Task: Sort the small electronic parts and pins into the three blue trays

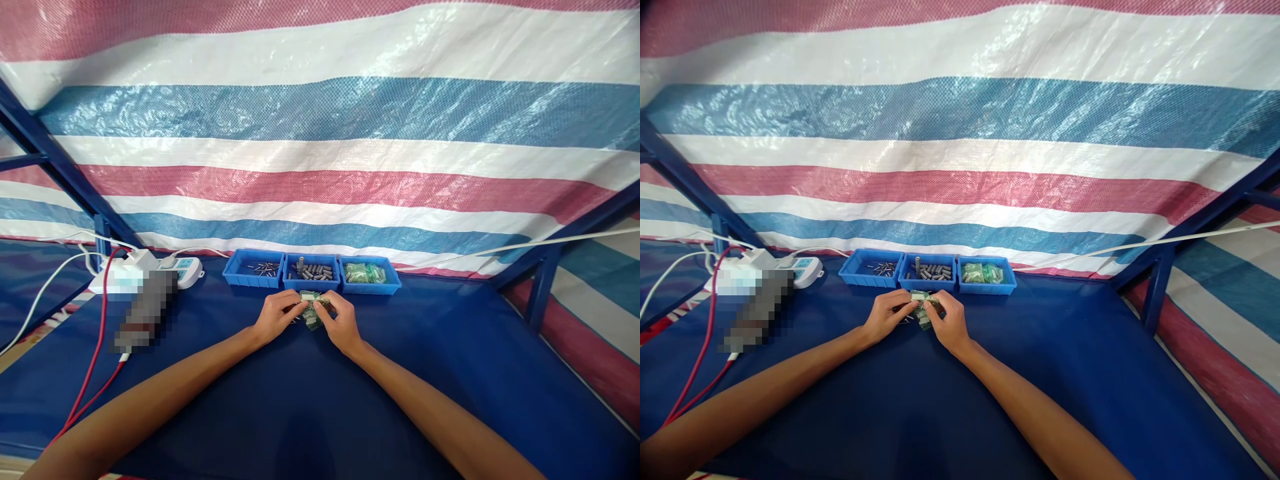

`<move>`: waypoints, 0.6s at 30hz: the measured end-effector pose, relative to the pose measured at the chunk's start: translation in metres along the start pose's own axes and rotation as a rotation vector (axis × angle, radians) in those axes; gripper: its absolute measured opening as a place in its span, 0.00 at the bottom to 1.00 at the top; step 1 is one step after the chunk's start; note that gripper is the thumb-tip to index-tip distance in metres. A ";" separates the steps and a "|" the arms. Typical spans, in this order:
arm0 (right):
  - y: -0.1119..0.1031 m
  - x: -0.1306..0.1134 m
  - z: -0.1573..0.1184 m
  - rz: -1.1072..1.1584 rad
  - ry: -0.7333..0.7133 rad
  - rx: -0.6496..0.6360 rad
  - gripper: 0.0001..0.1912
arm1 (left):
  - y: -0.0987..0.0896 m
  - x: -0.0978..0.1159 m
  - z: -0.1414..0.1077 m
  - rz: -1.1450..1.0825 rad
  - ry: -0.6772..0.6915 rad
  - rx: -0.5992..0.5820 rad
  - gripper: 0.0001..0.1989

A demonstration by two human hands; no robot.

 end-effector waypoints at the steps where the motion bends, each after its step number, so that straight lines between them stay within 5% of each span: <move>1: 0.000 0.000 0.000 0.000 -0.003 0.001 0.11 | 0.000 0.000 0.000 -0.003 0.007 0.001 0.14; 18: -0.002 -0.004 -0.001 -0.006 -0.065 0.030 0.09 | 0.002 0.002 -0.002 0.076 0.063 -0.021 0.12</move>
Point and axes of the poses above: each hand's wrist, its own z-axis towards the middle knuckle, its own y-axis out of the palm, x = y × z, the point moved 5 cm from there along z, towards the middle knuckle, and after that the axes turned 6 degrees about y, right-handed, at the moved point
